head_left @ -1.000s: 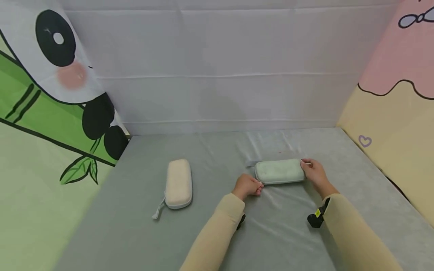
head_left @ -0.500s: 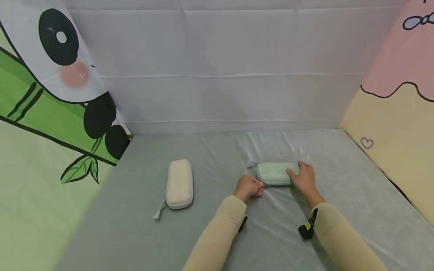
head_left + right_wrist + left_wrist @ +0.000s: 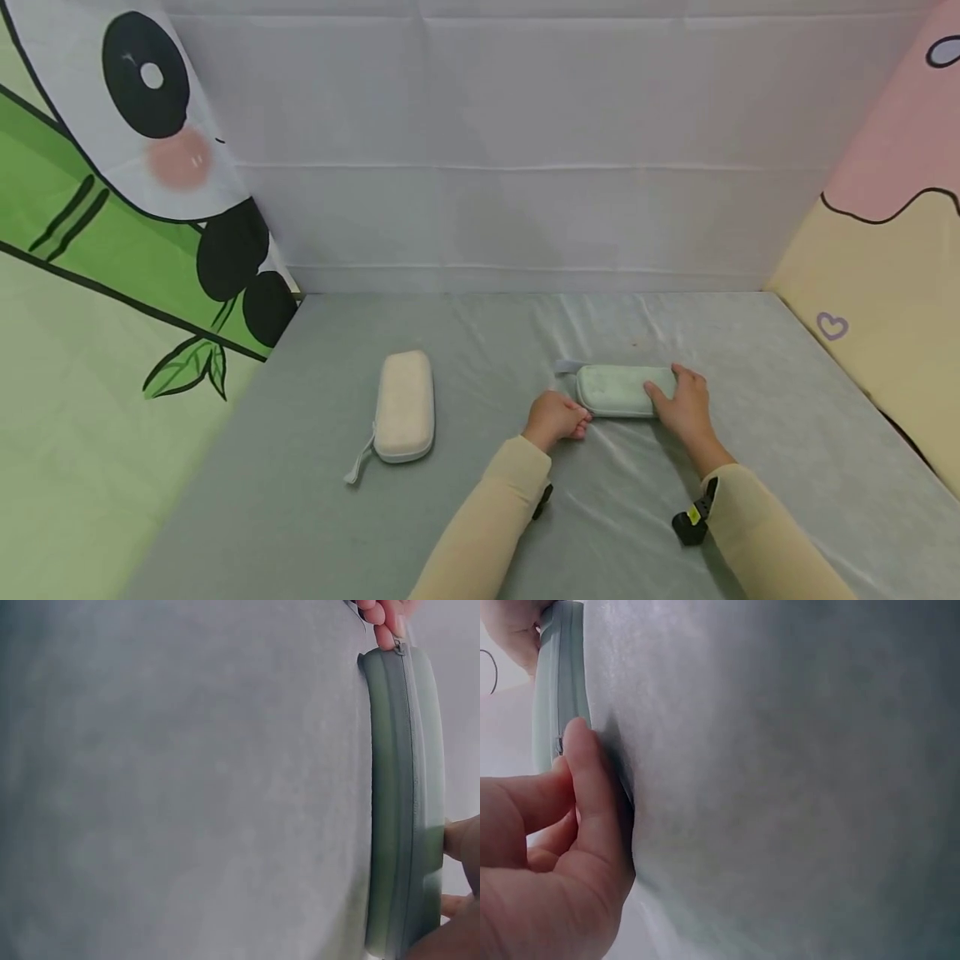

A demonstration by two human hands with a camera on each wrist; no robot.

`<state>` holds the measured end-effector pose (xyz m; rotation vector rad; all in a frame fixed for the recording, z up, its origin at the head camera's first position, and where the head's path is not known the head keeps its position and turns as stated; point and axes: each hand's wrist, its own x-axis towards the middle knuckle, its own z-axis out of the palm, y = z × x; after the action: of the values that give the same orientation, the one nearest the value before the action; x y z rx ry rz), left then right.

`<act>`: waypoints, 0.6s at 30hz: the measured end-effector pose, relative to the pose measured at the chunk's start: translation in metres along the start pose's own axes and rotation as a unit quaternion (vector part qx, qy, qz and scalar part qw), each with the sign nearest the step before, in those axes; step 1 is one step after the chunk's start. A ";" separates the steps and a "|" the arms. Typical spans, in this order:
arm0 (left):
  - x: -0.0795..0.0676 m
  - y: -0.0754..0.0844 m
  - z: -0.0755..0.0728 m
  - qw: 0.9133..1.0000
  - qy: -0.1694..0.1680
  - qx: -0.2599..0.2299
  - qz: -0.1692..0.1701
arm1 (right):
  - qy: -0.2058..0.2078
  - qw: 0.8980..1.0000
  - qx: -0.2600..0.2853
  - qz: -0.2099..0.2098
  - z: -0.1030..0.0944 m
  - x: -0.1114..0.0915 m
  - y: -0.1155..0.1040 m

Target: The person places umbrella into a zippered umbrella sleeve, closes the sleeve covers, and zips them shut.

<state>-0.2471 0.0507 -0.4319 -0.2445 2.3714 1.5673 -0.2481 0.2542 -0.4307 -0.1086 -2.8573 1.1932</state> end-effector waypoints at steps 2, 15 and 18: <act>-0.001 0.001 -0.001 1.000 -0.001 0.004 -0.002 | -0.002 1.000 0.000 0.004 -0.001 -0.001 -0.001; 0.001 0.000 -0.004 1.000 -0.001 -0.016 -0.002 | -0.003 1.000 0.005 0.008 -0.002 -0.003 -0.001; 0.002 0.000 -0.005 1.000 -0.003 -0.023 -0.005 | -0.003 1.000 0.006 0.013 -0.002 -0.002 -0.001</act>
<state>-0.2495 0.0460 -0.4304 -0.2603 2.3282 1.6158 -0.2457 0.2544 -0.4284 -0.1414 -2.8619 1.2186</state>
